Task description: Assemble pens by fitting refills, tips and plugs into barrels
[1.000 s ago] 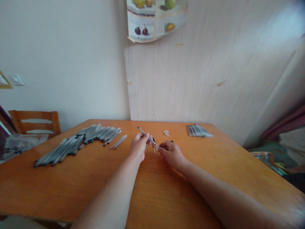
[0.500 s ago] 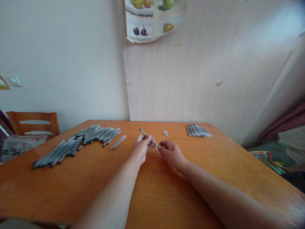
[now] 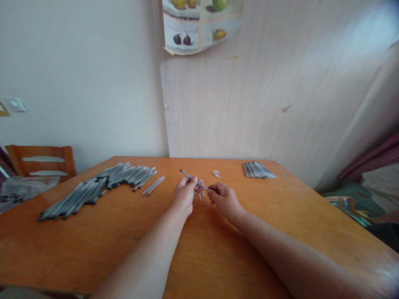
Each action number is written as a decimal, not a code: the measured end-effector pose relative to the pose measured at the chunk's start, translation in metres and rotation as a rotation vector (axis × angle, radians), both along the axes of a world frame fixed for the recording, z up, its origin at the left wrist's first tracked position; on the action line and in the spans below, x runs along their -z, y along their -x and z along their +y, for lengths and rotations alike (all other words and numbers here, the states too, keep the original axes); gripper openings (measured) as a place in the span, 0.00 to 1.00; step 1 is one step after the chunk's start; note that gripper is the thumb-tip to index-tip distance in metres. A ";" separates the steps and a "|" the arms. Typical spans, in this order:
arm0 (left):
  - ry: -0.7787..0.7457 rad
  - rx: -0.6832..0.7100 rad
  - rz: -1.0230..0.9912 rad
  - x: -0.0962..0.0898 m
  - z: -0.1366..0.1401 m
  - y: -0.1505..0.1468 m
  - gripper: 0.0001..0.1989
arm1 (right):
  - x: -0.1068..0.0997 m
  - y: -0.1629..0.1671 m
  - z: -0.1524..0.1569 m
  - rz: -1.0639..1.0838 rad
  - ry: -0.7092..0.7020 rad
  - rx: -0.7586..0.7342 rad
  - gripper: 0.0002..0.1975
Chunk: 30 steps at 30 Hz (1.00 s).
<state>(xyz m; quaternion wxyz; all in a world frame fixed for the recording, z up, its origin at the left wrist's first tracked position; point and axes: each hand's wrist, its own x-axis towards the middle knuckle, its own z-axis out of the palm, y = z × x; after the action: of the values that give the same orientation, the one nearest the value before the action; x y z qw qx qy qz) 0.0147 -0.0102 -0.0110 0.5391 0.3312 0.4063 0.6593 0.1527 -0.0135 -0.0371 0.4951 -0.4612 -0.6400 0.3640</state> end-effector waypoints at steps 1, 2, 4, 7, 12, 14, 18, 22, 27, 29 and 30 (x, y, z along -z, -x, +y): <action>-0.004 0.000 -0.007 0.000 0.000 -0.001 0.05 | 0.001 0.000 0.000 -0.006 -0.007 0.006 0.09; -0.008 0.000 -0.014 0.001 0.000 -0.001 0.05 | 0.001 0.000 0.000 -0.013 -0.014 0.012 0.09; -0.009 0.005 -0.025 0.002 0.000 -0.002 0.05 | 0.002 0.000 0.001 -0.024 -0.025 0.020 0.09; -0.002 0.009 -0.039 0.003 0.000 -0.002 0.05 | 0.002 -0.001 0.000 -0.044 -0.038 0.029 0.09; 0.009 0.019 -0.058 0.002 0.000 -0.002 0.05 | -0.001 -0.001 -0.003 -0.050 -0.032 0.021 0.08; 0.008 0.024 -0.065 0.001 -0.001 -0.003 0.05 | -0.003 -0.001 -0.004 -0.053 -0.029 0.024 0.08; 0.016 0.028 -0.074 0.000 -0.002 -0.004 0.05 | -0.004 -0.001 -0.004 -0.046 -0.019 0.021 0.08; 0.015 0.031 -0.069 -0.001 -0.003 -0.005 0.05 | -0.006 -0.002 -0.003 -0.050 -0.023 0.013 0.08; 0.013 0.038 -0.066 -0.001 -0.004 -0.006 0.06 | -0.008 -0.003 -0.006 -0.073 -0.031 0.017 0.08; 0.007 0.043 -0.077 -0.001 -0.005 -0.006 0.06 | -0.009 -0.002 -0.007 -0.059 -0.035 0.017 0.08; 0.004 0.042 -0.082 -0.001 -0.005 -0.006 0.06 | -0.009 -0.002 -0.007 -0.053 -0.035 0.016 0.08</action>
<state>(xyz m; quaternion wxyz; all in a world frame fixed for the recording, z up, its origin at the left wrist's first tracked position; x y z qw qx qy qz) 0.0210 -0.0155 -0.0101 0.5697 0.3113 0.3780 0.6601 0.1544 -0.0206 -0.0283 0.4889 -0.4672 -0.6553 0.3365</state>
